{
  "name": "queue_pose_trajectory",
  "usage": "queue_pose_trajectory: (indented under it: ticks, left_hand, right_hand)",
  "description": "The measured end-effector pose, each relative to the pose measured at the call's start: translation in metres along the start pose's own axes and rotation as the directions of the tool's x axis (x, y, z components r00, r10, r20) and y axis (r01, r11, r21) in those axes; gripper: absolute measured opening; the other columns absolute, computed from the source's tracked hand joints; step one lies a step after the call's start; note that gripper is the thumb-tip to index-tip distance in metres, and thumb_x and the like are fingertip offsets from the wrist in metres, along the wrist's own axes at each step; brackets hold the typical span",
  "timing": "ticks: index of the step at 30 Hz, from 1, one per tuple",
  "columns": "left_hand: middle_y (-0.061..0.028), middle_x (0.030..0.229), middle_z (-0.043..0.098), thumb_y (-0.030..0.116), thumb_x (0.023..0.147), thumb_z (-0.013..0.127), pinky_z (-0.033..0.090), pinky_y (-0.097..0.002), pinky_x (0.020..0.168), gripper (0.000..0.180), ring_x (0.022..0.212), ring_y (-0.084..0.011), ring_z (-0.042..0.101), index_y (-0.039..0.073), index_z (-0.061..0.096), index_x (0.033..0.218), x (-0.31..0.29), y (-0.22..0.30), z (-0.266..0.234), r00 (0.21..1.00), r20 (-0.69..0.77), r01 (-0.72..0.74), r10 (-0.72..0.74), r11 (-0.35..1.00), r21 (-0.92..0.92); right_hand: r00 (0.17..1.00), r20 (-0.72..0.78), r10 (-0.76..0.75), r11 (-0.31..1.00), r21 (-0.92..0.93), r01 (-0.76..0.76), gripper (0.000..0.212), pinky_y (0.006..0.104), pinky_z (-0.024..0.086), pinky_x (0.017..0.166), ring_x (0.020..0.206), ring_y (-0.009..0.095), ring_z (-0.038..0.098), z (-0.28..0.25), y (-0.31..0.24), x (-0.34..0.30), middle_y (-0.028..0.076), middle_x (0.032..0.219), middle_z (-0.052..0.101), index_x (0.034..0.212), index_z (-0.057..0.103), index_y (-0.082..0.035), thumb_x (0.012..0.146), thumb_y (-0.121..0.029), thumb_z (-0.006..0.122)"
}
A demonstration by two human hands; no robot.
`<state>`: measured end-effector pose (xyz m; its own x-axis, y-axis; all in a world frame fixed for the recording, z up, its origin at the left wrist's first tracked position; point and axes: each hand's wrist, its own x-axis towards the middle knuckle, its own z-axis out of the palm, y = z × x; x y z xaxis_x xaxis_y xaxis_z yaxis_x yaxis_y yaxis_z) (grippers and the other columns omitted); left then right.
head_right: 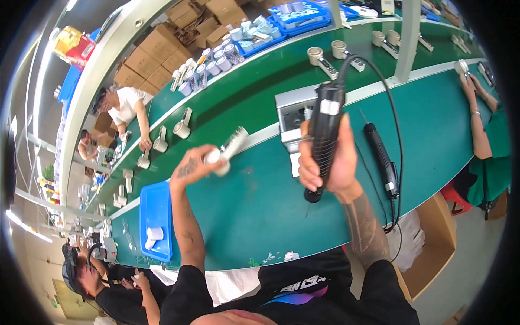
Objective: The person attaches electronic components to circuit boards using an electric screwdriver, securing them with screws from a tray.
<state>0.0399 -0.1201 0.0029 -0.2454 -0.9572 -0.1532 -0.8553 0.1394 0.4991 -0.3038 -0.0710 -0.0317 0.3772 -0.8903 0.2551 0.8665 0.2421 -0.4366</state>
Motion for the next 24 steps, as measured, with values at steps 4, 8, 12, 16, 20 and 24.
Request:
queue_pose_trajectory:
  ticks: [4, 8, 12, 16, 20, 24]
  left_hand:
    - [-0.0162, 0.089, 0.073, 0.051, 0.077, 0.074, 0.057, -0.0366, 0.069, 0.061, 0.072, -0.0263, 0.072, 0.0, 0.07, 0.111, 0.106, -0.035, 0.018, 0.95, -0.202, 0.241, -0.236, 0.97, 0.0]
    - [-0.0182, 0.096, 0.073, 0.058, 0.078, 0.07, 0.056, -0.0429, 0.079, 0.064, 0.085, -0.0322, 0.072, 0.005, 0.071, 0.113, 0.172, -0.065, 0.032, 0.872, -0.384, 0.314, -0.303, 0.949, -0.034]
    - [-0.0193, 0.114, 0.069, 0.066, 0.078, 0.067, 0.053, -0.0466, 0.088, 0.072, 0.103, -0.0377, 0.068, 0.009, 0.065, 0.121, 0.205, -0.087, 0.029, 0.854, -0.4, 0.404, -0.333, 0.909, 0.106]
    - [-0.0249, 0.139, 0.048, 0.066, 0.082, 0.063, 0.046, -0.0478, 0.101, 0.082, 0.125, -0.042, 0.052, 0.011, 0.047, 0.141, 0.239, -0.083, 0.024, 0.84, -0.474, 0.492, -0.264, 0.739, 0.461]
    - [-0.0287, 0.147, 0.037, 0.049, 0.092, 0.061, 0.041, -0.0515, 0.107, 0.076, 0.135, -0.045, 0.041, 0.02, 0.029, 0.154, 0.295, 0.005, 0.053, 0.913, -0.29, -0.111, 0.288, 0.857, 0.503]
    - [-0.0253, 0.159, 0.02, 0.017, 0.084, 0.073, 0.036, -0.0514, 0.113, 0.094, 0.141, -0.0459, 0.032, 0.03, 0.016, 0.158, 0.345, 0.082, 0.079, 0.869, -0.007, -0.47, 0.495, 0.831, 0.297]
  right_hand:
    - [1.0, 0.005, 0.001, 1.0, -0.025, -0.001, 0.077, 0.0317, 0.04, 0.035, 0.036, 0.017, 0.043, -0.006, 0.003, -0.009, 0.007, 0.054, 0.043, 0.11, 0.046, -0.005, 0.095, -0.075, 0.02]
    - [1.0, 0.015, 0.011, 0.998, 0.063, -0.012, 0.072, 0.0313, 0.042, 0.037, 0.038, 0.016, 0.045, -0.009, 0.015, -0.013, 0.007, 0.056, 0.045, 0.115, 0.048, -0.005, 0.098, -0.071, 0.023]
    - [0.999, -0.006, 0.05, 0.998, -0.033, -0.05, 0.067, 0.0276, 0.042, 0.04, 0.041, 0.014, 0.05, 0.0, 0.019, -0.018, 0.007, 0.059, 0.052, 0.114, 0.049, -0.003, 0.1, -0.066, 0.028]
    - [0.993, -0.084, 0.081, 0.979, -0.179, -0.095, 0.064, 0.0239, 0.042, 0.041, 0.044, 0.011, 0.052, 0.019, 0.009, -0.023, 0.006, 0.063, 0.055, 0.113, 0.053, -0.001, 0.102, -0.06, 0.034]
    - [0.979, -0.164, 0.117, 0.988, -0.086, -0.132, 0.064, 0.0231, 0.041, 0.04, 0.043, 0.01, 0.051, 0.012, 0.009, -0.032, 0.004, 0.061, 0.054, 0.109, 0.055, 0.0, 0.102, -0.06, 0.034]
    - [0.969, -0.079, 0.234, 0.968, -0.076, -0.24, 0.08, 0.0219, 0.038, 0.04, 0.043, 0.01, 0.049, 0.013, 0.01, -0.028, 0.006, 0.063, 0.054, 0.117, 0.047, 0.005, 0.095, -0.071, 0.039]
